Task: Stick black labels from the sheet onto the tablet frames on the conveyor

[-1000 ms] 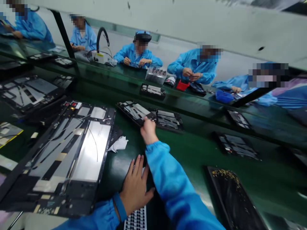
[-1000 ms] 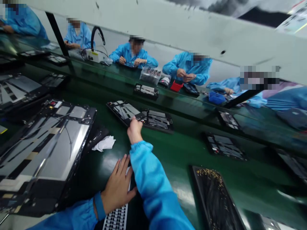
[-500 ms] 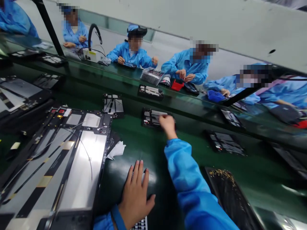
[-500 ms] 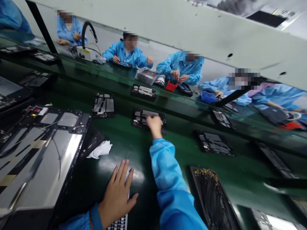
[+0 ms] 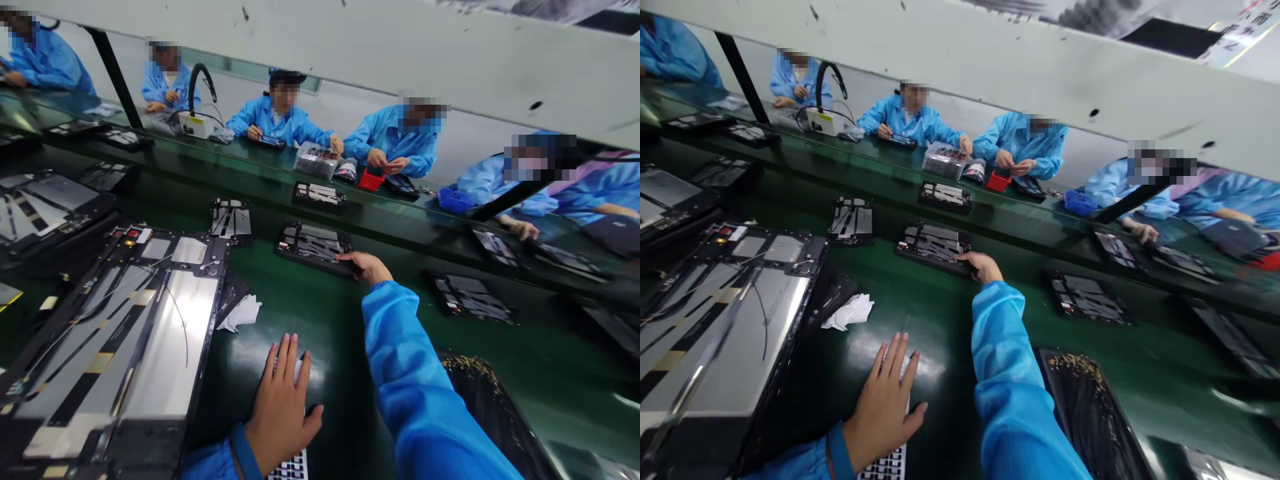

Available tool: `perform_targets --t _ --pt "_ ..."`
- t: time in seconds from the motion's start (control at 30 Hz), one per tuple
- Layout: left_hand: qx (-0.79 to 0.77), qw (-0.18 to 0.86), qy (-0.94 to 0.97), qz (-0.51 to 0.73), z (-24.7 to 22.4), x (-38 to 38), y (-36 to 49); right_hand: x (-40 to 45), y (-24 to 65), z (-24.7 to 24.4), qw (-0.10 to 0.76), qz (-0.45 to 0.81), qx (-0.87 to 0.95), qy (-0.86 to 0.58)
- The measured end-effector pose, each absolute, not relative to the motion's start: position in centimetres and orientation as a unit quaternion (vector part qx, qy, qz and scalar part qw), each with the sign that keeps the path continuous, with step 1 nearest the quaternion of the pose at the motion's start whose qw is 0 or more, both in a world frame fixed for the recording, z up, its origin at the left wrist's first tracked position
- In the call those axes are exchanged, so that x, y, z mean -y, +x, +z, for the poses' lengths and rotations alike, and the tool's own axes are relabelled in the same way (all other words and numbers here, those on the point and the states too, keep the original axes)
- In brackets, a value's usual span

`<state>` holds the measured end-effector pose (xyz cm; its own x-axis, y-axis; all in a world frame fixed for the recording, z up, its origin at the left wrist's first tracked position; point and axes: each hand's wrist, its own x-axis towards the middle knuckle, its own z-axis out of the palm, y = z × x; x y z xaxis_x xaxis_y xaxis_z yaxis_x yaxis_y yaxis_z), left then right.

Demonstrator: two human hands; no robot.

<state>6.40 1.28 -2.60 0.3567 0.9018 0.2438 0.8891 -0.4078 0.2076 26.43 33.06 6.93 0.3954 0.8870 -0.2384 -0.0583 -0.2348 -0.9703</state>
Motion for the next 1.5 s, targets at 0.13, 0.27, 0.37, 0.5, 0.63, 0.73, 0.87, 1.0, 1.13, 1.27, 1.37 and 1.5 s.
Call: perform_targets --t 0.13,0.27,0.37,0.5,0.63,0.73,0.87,1.0,1.13,1.27,1.37,1.5 --pt "-0.54 0.024 0.822 0.181 -2.7 -1.1 6.4 -31.7 25.3 8.1 0.472 0.525 0.265 -0.657" --pt "-0.531 0.039 0.822 0.204 -1.8 -0.5 5.4 -26.7 25.5 8.6 0.495 0.544 0.242 -0.633" --pt "-0.499 0.053 0.842 0.195 -1.2 0.8 3.6 -20.1 26.8 7.9 0.51 0.551 0.235 -0.617" --pt "-0.44 0.054 0.88 0.167 -0.9 3.5 0.9 -10.8 28.7 5.8 0.484 0.573 0.225 -0.623" --pt "-0.375 0.106 0.91 0.141 -0.3 5.1 -0.2 -5.1 29.6 3.6 0.448 0.54 0.281 -0.655" --pt "-0.364 0.126 0.914 0.128 0.0 5.0 0.0 -2.3 29.7 2.7 0.417 0.354 0.419 -0.725" --pt "-0.374 0.131 0.91 0.123 -0.1 4.5 0.4 2.1 27.9 2.6 0.35 0.103 0.626 -0.69" --pt "-0.392 0.134 0.904 0.107 -0.1 4.5 0.5 5.6 24.6 2.2 0.319 0.27 0.748 -0.515" --pt "-0.392 0.133 0.905 0.101 0.1 4.5 0.5 5.9 23.1 1.2 0.311 0.292 0.755 -0.498" --pt "-0.396 0.135 0.903 0.095 0.2 4.6 0.6 4.7 23.0 0.8 0.299 0.296 0.773 -0.475" --pt "-0.401 0.135 0.902 0.09 0.3 4.6 0.6 4.1 23.1 0.8 0.293 0.282 0.783 -0.471" --pt "-0.4 0.123 0.903 0.097 0.3 4.4 0.7 4.1 22.9 1.0 0.265 0.26 0.807 -0.46"
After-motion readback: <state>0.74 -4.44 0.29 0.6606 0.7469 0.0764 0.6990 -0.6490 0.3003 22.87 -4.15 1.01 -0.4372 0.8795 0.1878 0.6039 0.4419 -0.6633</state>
